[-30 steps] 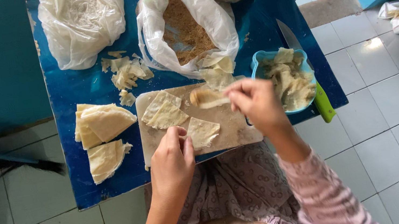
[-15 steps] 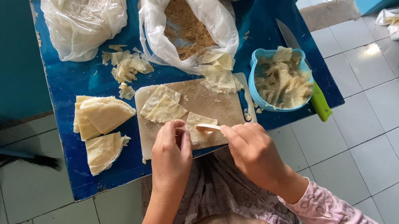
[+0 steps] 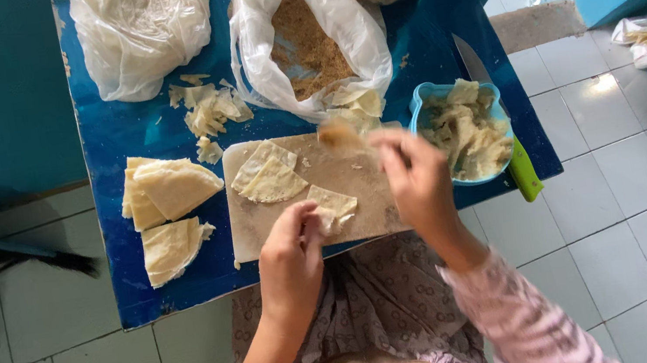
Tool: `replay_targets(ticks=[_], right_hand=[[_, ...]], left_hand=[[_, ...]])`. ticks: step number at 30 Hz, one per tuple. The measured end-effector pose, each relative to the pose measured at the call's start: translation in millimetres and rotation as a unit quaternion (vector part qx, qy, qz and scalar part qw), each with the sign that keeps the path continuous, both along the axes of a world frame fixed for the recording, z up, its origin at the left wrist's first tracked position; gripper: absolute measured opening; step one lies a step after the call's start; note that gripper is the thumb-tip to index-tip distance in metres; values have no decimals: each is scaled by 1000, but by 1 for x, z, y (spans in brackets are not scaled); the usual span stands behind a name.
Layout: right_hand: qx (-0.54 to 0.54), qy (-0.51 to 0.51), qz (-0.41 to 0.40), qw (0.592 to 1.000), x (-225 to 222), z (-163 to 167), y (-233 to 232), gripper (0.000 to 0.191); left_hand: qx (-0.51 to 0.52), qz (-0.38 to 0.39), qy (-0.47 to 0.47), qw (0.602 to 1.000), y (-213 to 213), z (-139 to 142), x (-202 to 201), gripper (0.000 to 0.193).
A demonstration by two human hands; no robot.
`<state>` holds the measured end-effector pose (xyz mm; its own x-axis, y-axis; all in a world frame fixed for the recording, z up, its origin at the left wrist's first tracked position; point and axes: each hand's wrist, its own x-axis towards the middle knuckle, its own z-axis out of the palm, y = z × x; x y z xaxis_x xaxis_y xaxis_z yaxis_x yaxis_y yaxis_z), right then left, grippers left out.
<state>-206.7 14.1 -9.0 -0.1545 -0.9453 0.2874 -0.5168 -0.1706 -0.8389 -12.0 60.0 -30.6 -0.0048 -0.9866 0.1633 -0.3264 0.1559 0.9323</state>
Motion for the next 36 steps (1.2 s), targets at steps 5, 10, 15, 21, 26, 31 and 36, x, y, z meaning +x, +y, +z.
replay_targets(ticks=[5,10,15,21,26,31,36], right_hand=[[-216,82,107,967,23,17,-94,40],[-69,215,91,970,27,30,-66,12],[131,282,138,940,25,8,-4,21],[215,32,102,971,23,-3,10,12],[203,-173,147,953,24,-5,10,16],[147,-37,144,978,28,-11,10,18],[99,83,181,975,23,-8,12,9]], left_hand=[[-58,-5,-106,993,4,3,-7,16],[-58,-5,-116,992,2,11,1,14],[-55,-2,-127,990,-3,7,5,10],[-99,31,-189,977,-3,2,-2,12],[-85,38,-208,974,-2,3,-3,14],[-96,33,-187,977,-2,1,-3,26],[-143,6,-208,968,-6,-4,1,26]])
